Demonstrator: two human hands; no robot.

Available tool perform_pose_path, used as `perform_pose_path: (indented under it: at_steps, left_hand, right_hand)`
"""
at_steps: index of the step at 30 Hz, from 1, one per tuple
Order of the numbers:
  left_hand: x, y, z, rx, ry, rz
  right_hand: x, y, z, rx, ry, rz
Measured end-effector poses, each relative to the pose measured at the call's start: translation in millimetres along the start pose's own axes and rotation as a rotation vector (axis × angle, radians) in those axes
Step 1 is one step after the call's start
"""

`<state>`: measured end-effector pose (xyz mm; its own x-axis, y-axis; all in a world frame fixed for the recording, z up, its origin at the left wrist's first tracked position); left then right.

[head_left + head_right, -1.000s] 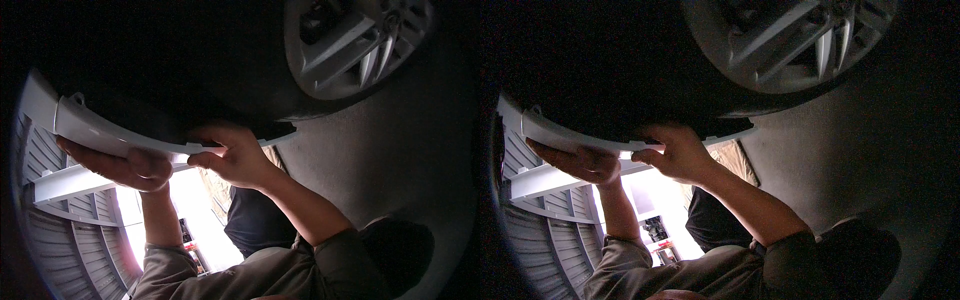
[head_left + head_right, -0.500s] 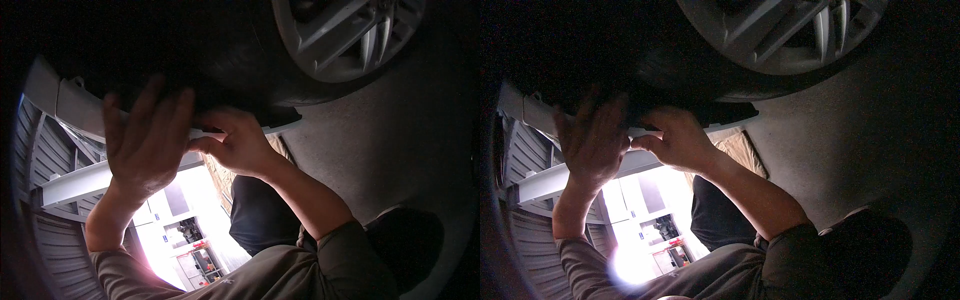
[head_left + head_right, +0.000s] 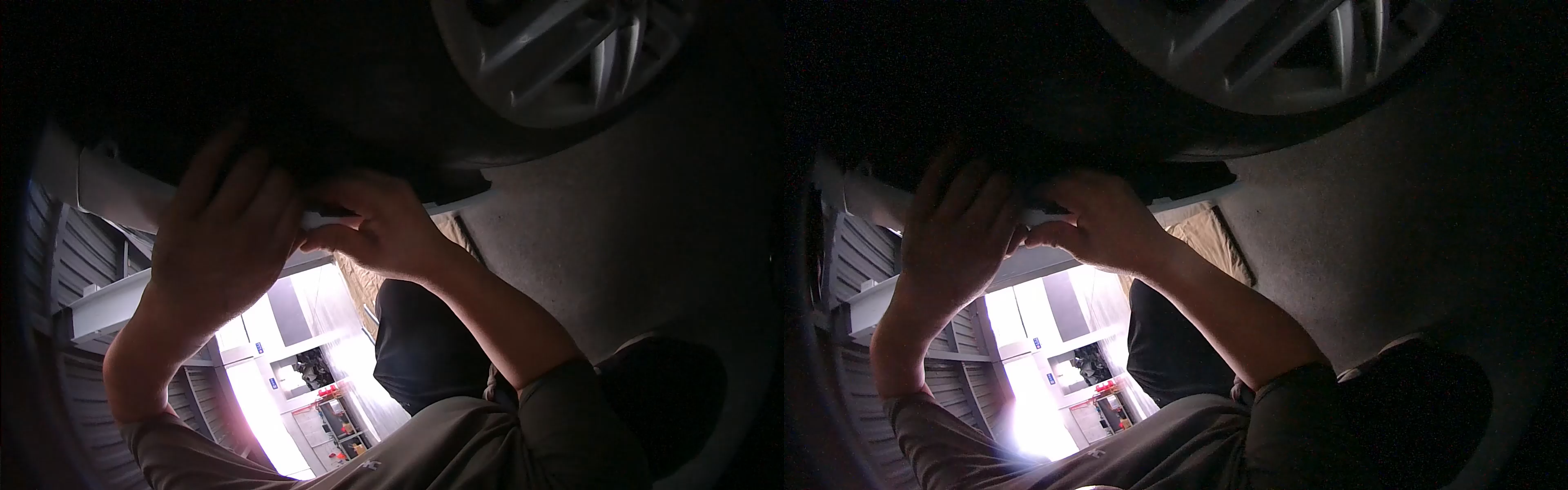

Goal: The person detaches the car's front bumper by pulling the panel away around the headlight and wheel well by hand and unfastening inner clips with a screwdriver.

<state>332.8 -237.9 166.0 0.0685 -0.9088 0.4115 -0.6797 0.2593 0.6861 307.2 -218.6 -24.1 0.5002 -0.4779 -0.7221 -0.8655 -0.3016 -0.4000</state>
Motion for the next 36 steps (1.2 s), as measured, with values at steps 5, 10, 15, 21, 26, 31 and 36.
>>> perform_pose_path:
  at_steps: [5, 10, 15, 21, 26, 31, 36]
  left_hand:
    - [5.6, -0.4, -2.2, -0.027, -0.017, -0.113]
    - [12.4, -11.4, -7.9, 0.016, 0.02, -0.295]
    - [23.3, -19.1, -13.6, -0.059, 0.069, -0.517]
    - [19.6, -33.3, -15.1, -0.033, 0.099, -0.881]
    - [7.5, -40.3, -21.3, 0.085, 0.099, -1.16]
    - [-5.7, -67.1, -27.3, 0.101, 0.176, -1.269]
    - [-16.7, -60.5, -30.3, -0.003, 0.225, -1.171]
  right_hand:
    - [-4.0, 2.9, 2.3, -0.05, 0.071, -0.079]
    - [-1.3, -2.1, -1.5, 0.009, 0.059, -0.066]
    - [-2.8, -0.7, -1.9, -0.01, 0.035, -0.061]
    - [0.1, -1.3, -3.9, -0.077, -0.071, -0.101]
    - [8.3, -5.0, -8.2, -0.167, -0.036, -0.168]
    - [-1.4, 3.2, 5.5, -0.162, -0.137, -0.071]
    - [-1.7, 3.1, 7.3, -0.126, -0.119, -0.084]
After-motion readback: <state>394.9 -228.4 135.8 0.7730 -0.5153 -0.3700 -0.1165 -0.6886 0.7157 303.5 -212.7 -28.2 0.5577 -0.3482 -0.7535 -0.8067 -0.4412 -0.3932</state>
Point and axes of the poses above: each hand's wrist, its own y-axis away from the middle knuckle, its own x-axis out of the back of the hand, z = x × y, the point moved 3 cm from there along -y, towards the middle knuckle, and after that the axes turned 4 degrees about z, right-handed, at the moved point
